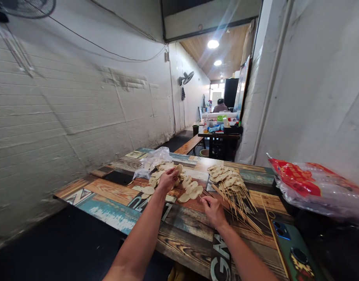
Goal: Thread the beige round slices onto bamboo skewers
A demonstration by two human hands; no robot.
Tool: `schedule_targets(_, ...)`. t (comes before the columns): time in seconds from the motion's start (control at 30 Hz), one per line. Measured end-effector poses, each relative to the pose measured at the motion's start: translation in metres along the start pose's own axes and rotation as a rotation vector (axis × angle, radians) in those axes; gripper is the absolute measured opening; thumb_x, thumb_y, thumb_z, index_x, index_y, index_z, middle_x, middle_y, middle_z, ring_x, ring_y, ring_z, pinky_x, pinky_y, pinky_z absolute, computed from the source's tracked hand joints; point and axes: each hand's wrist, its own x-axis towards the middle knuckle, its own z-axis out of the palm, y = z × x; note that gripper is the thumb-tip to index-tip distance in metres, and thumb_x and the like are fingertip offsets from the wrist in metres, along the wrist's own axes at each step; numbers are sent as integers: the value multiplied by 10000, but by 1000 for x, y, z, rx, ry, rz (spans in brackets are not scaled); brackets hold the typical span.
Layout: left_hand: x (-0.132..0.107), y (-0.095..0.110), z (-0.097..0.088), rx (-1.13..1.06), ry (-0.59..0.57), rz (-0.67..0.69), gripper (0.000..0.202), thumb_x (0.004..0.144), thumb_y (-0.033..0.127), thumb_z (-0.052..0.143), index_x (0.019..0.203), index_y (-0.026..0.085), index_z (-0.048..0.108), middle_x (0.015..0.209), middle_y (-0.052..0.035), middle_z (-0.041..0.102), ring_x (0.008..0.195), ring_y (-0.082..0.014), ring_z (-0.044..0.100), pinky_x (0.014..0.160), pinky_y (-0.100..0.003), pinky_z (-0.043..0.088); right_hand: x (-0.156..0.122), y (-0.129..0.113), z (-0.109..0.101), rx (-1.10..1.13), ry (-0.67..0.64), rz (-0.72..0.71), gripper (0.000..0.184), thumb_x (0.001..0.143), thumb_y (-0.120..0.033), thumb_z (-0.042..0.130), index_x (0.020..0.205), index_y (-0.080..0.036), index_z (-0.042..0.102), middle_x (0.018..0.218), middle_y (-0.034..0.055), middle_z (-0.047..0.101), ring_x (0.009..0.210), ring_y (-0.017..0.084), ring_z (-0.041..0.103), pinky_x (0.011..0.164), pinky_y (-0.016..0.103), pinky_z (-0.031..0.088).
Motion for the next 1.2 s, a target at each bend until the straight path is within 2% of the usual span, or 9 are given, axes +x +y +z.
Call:
schedule_targets(0.33, 2, 0, -3, 106, 10, 35, 426, 500, 313, 875, 850, 130, 714, 743, -32, 688, 602, -95, 556, 551, -208, 385, 0, 5, 2, -13, -15, 12, 412, 825, -456, 464, 788, -175, 764, 816, 108, 775, 757, 254, 703, 711, 346, 534)
schedule_targets(0.57, 1, -1, -2, 125, 0, 65, 405, 489, 275, 873, 841, 128, 734, 775, -57, 722, 642, -125, 610, 573, -218, 444, -1, 4, 3, -26, -29, 23, 401, 821, -434, 444, 785, -176, 748, 819, 106, 774, 777, 262, 705, 732, 356, 524)
schedule_targets(0.87, 3, -6, -1, 190, -47, 97, 426, 489, 312, 881, 843, 117, 749, 751, -68, 725, 629, -148, 631, 557, -236, 467, 0, 5, 5, -12, -2, 12, 388, 811, -458, 470, 759, -195, 750, 819, 102, 783, 776, 269, 709, 728, 364, 528)
schedule_targets(1.0, 2, -8, 2, 147, -40, 82, 439, 472, 303, 891, 839, 108, 746, 734, -58, 718, 602, -131, 615, 530, -223, 459, 0, 4, 5, 10, -2, 9, 409, 820, -467, 455, 775, -189, 751, 834, 107, 781, 793, 272, 711, 744, 372, 527)
schedule_targets(1.2, 4, -5, 0, 32, 40, -20, 345, 543, 283, 867, 806, 123, 712, 690, -22, 672, 610, -122, 609, 560, -241, 488, -1, -1, 1, 29, -54, -19, 420, 840, -473, 445, 790, -185, 746, 830, 97, 776, 803, 265, 710, 743, 357, 527)
